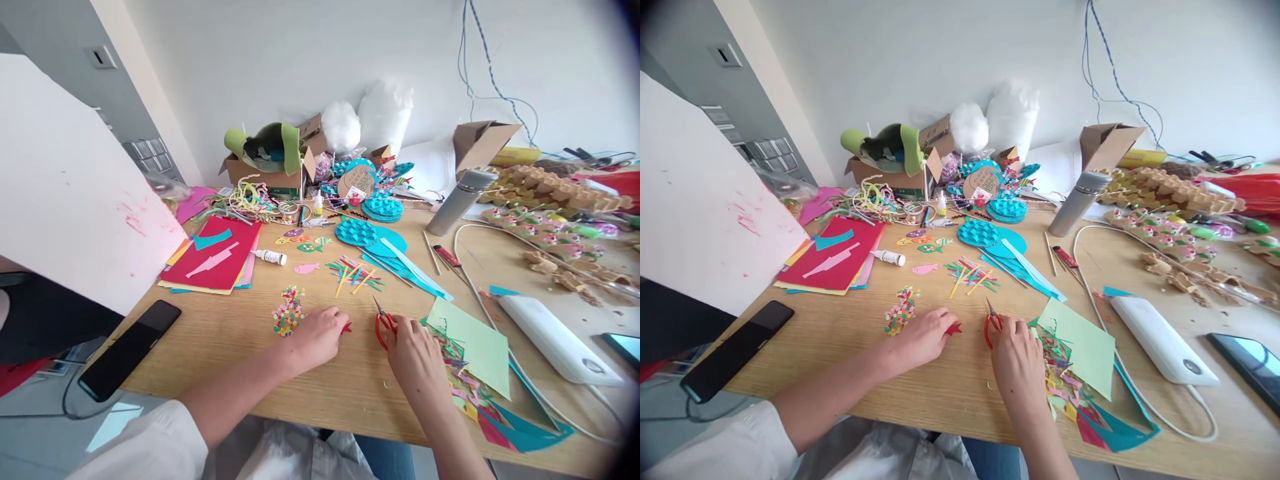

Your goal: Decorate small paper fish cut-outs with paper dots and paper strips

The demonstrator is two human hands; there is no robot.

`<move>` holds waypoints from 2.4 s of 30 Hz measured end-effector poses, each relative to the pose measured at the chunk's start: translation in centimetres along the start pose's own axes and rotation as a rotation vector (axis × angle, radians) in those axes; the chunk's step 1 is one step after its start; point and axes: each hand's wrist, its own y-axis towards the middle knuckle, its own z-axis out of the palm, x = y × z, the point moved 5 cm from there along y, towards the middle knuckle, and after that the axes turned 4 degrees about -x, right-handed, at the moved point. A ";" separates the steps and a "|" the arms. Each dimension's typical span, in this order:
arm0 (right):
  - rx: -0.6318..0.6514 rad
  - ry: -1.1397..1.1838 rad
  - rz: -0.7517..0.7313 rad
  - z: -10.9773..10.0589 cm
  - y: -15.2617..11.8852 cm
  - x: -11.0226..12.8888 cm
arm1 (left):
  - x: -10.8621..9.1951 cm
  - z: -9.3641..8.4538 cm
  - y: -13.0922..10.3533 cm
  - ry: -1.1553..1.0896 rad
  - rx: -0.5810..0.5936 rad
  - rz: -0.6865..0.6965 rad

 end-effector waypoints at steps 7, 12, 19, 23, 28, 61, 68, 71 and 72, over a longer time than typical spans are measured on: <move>0.043 -0.049 0.051 0.8 1.4 0.3 | -0.4 -1.3 -0.7 0.159 -0.139 0.052; 0.024 -0.048 0.061 0.8 1.6 0.4 | -0.8 -1.1 -3.1 0.168 -0.163 0.166; -0.142 0.180 -0.060 -1.3 0.4 2.2 | -0.2 0.7 -5.1 0.185 -0.182 0.192; -0.143 0.347 -0.253 -1.4 -0.5 4.4 | -0.3 1.1 -5.0 0.190 -0.200 0.194; -0.112 0.390 -0.293 -0.9 -0.7 5.1 | -0.4 0.8 -5.1 0.186 -0.202 0.181; -0.093 0.565 0.208 -4.5 16.2 -7.3 | 0.0 2.6 -5.0 0.196 -0.363 0.242; 0.005 0.482 -0.037 -2.2 19.7 -0.2 | 0.0 2.2 -4.5 0.186 -0.361 0.228; 0.060 0.305 -0.163 -1.3 21.6 3.2 | 0.0 2.2 -4.4 0.185 -0.336 0.216; 0.064 0.281 -0.189 -1.0 22.3 4.3 | 0.0 2.2 -4.4 0.187 -0.335 0.217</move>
